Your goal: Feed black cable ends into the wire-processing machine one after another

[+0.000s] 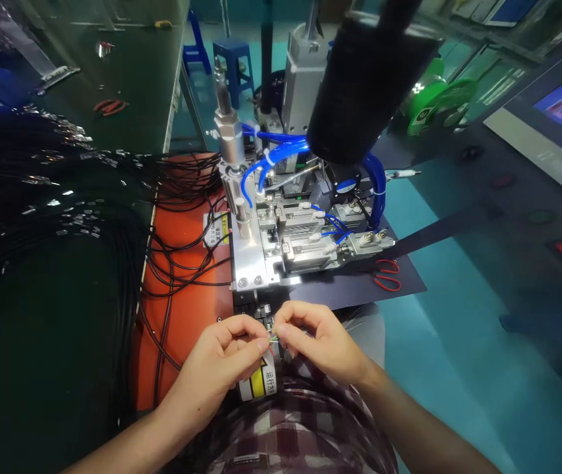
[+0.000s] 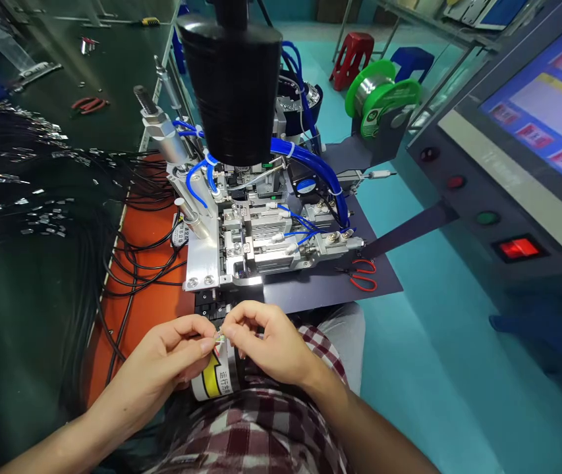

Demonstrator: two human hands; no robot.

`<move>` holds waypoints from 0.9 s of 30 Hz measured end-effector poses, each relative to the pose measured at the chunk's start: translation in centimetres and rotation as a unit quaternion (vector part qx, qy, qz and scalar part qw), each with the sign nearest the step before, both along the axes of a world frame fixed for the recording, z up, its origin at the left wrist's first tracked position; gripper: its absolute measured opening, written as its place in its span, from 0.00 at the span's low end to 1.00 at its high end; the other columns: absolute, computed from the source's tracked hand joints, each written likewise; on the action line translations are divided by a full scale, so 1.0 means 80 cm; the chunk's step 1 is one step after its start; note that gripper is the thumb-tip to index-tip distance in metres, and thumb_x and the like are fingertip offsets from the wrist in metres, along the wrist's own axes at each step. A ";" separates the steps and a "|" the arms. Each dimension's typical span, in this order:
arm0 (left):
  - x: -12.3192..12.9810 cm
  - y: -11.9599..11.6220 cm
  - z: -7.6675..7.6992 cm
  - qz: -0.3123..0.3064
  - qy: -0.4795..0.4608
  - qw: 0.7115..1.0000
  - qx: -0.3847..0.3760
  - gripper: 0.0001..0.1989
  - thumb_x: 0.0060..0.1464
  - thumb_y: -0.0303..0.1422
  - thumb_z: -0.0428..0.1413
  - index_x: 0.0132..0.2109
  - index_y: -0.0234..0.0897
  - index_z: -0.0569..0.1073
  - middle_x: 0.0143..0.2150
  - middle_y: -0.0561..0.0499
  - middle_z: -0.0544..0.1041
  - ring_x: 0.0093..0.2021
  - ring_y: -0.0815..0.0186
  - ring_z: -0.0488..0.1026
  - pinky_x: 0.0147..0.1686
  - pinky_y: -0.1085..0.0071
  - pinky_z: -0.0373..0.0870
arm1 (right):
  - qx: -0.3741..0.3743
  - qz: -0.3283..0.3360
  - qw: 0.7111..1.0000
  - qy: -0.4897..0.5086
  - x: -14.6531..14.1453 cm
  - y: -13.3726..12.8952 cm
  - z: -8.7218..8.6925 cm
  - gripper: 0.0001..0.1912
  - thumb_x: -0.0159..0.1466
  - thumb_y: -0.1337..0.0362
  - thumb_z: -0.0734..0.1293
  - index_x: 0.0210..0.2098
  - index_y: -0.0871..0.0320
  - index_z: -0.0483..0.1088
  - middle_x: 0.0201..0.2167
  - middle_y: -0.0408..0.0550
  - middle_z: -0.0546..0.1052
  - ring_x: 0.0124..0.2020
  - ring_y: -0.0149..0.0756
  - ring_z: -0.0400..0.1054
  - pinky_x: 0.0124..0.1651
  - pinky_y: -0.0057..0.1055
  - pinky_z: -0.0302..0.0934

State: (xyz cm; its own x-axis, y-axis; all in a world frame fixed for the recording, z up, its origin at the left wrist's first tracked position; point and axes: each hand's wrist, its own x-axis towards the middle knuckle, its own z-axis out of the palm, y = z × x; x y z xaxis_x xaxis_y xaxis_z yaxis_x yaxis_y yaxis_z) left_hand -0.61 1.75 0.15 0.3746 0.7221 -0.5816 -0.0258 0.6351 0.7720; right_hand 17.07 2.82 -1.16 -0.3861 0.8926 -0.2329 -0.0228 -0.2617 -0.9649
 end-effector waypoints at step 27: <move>0.000 -0.006 -0.006 0.041 -0.003 0.999 0.011 0.10 0.56 0.38 0.56 0.34 0.36 0.67 0.18 0.61 0.57 0.20 0.75 0.49 0.21 0.76 0.44 | -0.026 -0.142 0.989 -0.016 -0.025 -0.024 -0.001 0.03 0.55 0.68 0.69 0.26 0.60 0.70 0.19 0.38 0.67 0.21 0.26 0.59 0.26 0.25 0.56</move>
State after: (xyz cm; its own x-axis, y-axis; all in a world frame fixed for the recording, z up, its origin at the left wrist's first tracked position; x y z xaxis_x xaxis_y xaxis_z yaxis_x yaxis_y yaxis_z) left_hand -0.64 1.26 -0.37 0.3174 0.7625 -0.5638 -0.0813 0.6142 0.7849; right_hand 15.04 0.89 -1.21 -0.1122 0.9507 -0.2891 -0.0727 -0.2980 -0.9518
